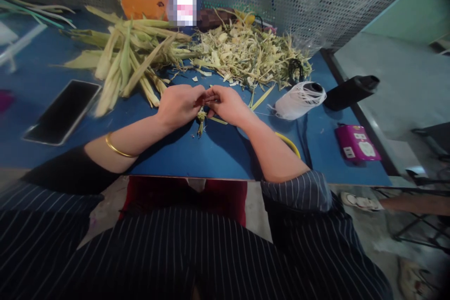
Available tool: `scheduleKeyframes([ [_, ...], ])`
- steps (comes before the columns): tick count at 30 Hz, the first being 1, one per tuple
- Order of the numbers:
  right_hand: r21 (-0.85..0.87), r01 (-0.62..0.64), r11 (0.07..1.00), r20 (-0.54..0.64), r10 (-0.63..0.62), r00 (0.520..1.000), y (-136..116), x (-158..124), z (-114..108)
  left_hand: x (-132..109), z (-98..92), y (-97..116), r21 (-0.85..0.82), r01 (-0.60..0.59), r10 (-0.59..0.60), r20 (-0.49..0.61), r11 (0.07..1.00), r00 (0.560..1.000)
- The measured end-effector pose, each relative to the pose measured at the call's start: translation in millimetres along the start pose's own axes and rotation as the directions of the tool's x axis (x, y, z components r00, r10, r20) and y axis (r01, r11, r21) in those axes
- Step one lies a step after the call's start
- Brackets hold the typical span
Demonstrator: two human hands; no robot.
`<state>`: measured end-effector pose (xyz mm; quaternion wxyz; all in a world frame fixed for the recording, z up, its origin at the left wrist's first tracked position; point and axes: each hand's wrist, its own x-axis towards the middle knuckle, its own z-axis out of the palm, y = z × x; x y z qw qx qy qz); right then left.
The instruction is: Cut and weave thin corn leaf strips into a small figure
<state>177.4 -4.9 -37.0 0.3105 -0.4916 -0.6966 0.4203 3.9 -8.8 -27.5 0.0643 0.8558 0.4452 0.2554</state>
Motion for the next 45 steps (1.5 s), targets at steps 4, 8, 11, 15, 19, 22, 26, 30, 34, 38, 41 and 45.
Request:
scheduleKeyframes([
  [4, -0.022, 0.007, 1.000, -0.040, -0.008, 0.999, -1, -2, 1, -2, 7.9, 0, 0.277, -0.070, 0.095, -0.077, 0.958, 0.993],
  [8, -0.039, 0.025, 0.999, -0.055, -0.027, 0.998, 1, 0, 2, 0, 12.0, -8, 0.272, -0.164, 0.204, -0.125, 0.948, 0.971],
  [11, -0.042, 0.026, 0.999, -0.039, -0.028, 0.999, 3, 1, 2, 2, 13.9, -14, 0.193, -0.192, 0.223, -0.160, 0.962, 0.962],
  [15, 0.013, 0.026, 1.000, -0.051, -0.025, 0.998, 6, 2, 3, 2, 14.5, -15, 0.113, -0.191, 0.209, -0.181, 0.975, 0.961],
  [19, 0.042, -0.016, 0.999, -0.104, 0.020, 0.994, 7, 1, 3, 1, 12.8, -13, 0.050, -0.145, 0.152, -0.204, 0.988, 0.967],
  [22, 0.050, -0.043, 0.998, -0.107, 0.049, 0.993, 5, 2, 1, 0, 11.0, -13, 0.005, -0.082, 0.082, -0.199, 0.997, 0.977],
  [26, 0.083, -0.056, 0.995, -0.144, 0.068, 0.987, 0, 2, -6, 2, 7.6, -13, -0.072, 0.012, -0.025, -0.179, 0.997, 0.983],
  [30, 0.026, -0.083, 0.996, -0.112, 0.086, 0.990, -2, -1, -16, 4, 3.9, -12, -0.187, 0.104, -0.128, -0.123, 0.977, 0.984],
  [34, -0.046, -0.109, 0.993, -0.033, 0.107, 0.994, 0, -2, -23, 6, 2.9, -13, -0.302, 0.192, -0.220, -0.059, 0.934, 0.974],
  [38, -0.114, -0.136, 0.984, 0.009, 0.138, 0.990, -1, -4, -29, 7, 3.5, -15, -0.333, 0.224, -0.252, -0.045, 0.916, 0.967],
  [41, -0.156, -0.154, 0.976, 0.053, 0.164, 0.985, -3, -4, -34, 7, 3.6, -17, -0.314, 0.236, -0.262, -0.043, 0.920, 0.964],
  [45, -0.272, -0.192, 0.943, 0.098, 0.226, 0.969, -5, -6, -42, 9, 3.9, -22, -0.237, 0.231, -0.253, -0.063, 0.944, 0.966],
])
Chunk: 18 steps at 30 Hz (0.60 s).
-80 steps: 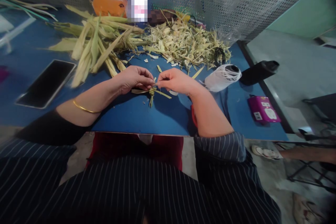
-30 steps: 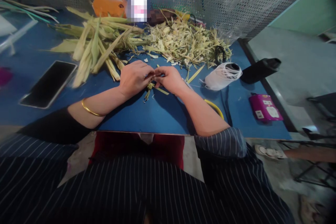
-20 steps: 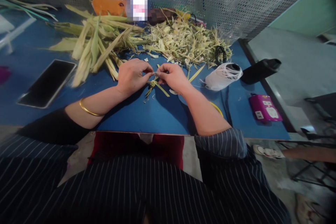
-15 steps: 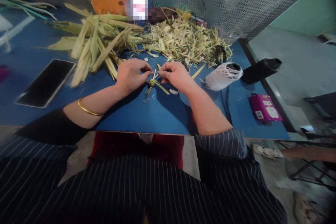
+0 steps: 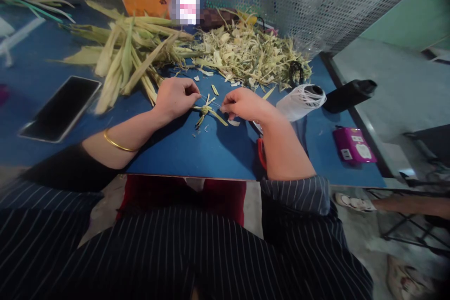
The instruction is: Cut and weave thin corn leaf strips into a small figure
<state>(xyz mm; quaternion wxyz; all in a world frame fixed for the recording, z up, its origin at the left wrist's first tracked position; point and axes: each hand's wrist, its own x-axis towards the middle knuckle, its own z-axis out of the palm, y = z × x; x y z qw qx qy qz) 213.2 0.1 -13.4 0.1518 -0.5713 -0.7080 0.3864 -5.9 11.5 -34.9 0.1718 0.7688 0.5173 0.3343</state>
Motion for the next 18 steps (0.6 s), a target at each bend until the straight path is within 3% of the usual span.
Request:
scheduleKeyframes([
  [5, 0.018, 0.096, 0.995, 0.140, -0.098, 0.985, 2, -4, -7, 4, 0.3, -8, 0.091, -0.002, 0.004, -0.024, 0.996, 1.000],
  [11, 0.241, 0.394, 0.887, -0.060, -0.392, 0.918, -17, -7, 8, 3, 0.8, -8, 0.114, 0.044, -0.047, 0.018, 0.992, 0.999],
  [15, 0.464, 0.321, 0.825, -0.013, -0.356, 0.934, -20, -2, 21, 4, 0.1, -3, 0.028, 0.096, -0.097, 0.053, 0.995, 0.994],
  [18, 0.496, 0.276, 0.823, -0.049, -0.291, 0.955, -17, 4, 25, 5, -2.5, 2, -0.260, 0.179, -0.162, 0.086, 0.949, 0.983],
])
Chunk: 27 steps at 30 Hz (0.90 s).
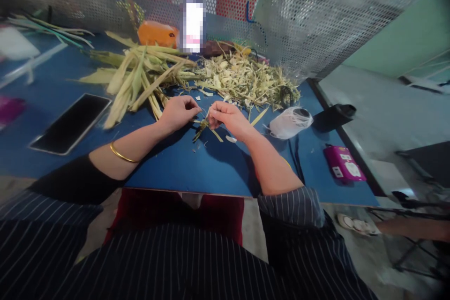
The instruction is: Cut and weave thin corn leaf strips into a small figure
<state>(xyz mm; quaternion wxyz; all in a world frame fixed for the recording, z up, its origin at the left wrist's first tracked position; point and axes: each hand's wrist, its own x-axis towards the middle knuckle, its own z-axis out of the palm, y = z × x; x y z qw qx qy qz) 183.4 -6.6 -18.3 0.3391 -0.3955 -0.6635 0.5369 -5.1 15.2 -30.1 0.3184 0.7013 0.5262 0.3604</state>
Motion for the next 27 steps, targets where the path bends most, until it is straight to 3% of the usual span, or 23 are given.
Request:
scheduleKeyframes([
  [4, -0.015, 0.011, 1.000, -0.031, -0.011, 0.999, 2.8, 1.1, -1.0, -1.8, -2.4, 7.5, -0.370, 0.091, -0.063, 0.089, 0.924, 0.994],
  [8, -0.035, 0.028, 0.999, -0.036, -0.030, 0.999, 1.9, -0.7, -1.1, -4.2, -2.8, 8.1, -0.519, 0.155, -0.021, 0.256, 0.840, 0.967],
  [14, -0.039, 0.031, 0.999, -0.033, -0.032, 0.999, 0.2, -0.9, -1.1, -7.1, -1.1, 11.2, -0.491, 0.146, 0.003, 0.291, 0.859, 0.957],
  [20, -0.053, 0.016, 0.998, -0.093, -0.021, 0.995, 1.6, -0.3, -1.3, -8.2, -1.4, 9.5, -0.521, 0.256, -0.082, 0.333, 0.814, 0.939],
  [27, -0.066, -0.013, 0.998, -0.080, 0.008, 0.997, 1.6, 0.0, -0.7, -6.6, 0.2, 6.7, -0.434, 0.052, 0.115, 0.349, 0.899, 0.930],
])
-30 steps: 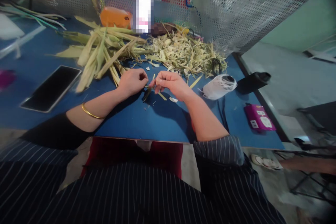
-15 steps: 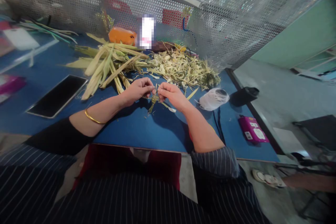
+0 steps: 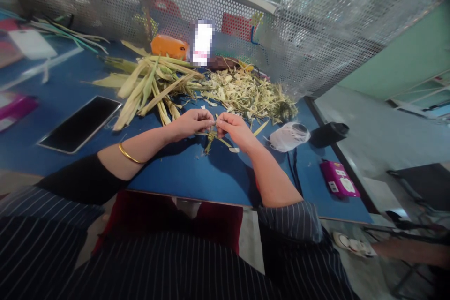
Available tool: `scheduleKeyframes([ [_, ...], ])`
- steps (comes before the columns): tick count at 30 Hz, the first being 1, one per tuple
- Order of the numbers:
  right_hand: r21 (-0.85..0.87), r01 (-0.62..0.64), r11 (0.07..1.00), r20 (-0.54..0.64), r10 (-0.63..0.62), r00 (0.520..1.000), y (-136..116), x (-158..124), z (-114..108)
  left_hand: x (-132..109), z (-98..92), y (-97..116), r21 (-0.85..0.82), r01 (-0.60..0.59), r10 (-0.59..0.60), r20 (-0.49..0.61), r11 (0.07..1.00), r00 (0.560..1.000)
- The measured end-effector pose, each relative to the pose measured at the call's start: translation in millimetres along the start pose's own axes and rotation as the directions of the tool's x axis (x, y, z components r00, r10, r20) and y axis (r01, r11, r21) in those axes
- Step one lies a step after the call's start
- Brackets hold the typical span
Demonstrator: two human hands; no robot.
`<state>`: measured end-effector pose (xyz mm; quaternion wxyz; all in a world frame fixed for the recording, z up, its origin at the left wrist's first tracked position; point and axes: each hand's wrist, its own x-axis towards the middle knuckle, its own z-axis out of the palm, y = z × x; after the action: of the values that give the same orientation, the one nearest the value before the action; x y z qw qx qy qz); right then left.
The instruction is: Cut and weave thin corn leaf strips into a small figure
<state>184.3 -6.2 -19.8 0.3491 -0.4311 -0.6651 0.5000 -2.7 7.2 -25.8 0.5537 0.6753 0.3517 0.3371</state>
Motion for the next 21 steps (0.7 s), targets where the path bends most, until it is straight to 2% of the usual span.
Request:
scheduleKeyframes([
  [6, -0.041, 0.024, 0.999, 0.016, -0.024, 1.000, 5, 0, 2, 4, -4.4, -10, 0.095, -0.075, 0.074, 0.015, 0.993, 0.997],
  [17, -0.077, -0.007, 0.997, -0.006, 0.006, 1.000, 10, 0, 7, 7, -5.8, -16, 0.158, 0.007, -0.004, -0.023, 0.987, 1.000],
  [21, -0.109, -0.036, 0.993, -0.016, 0.035, 0.999, 10, 0, 9, 6, -6.3, -17, 0.204, 0.001, 0.003, -0.020, 0.979, 1.000],
])
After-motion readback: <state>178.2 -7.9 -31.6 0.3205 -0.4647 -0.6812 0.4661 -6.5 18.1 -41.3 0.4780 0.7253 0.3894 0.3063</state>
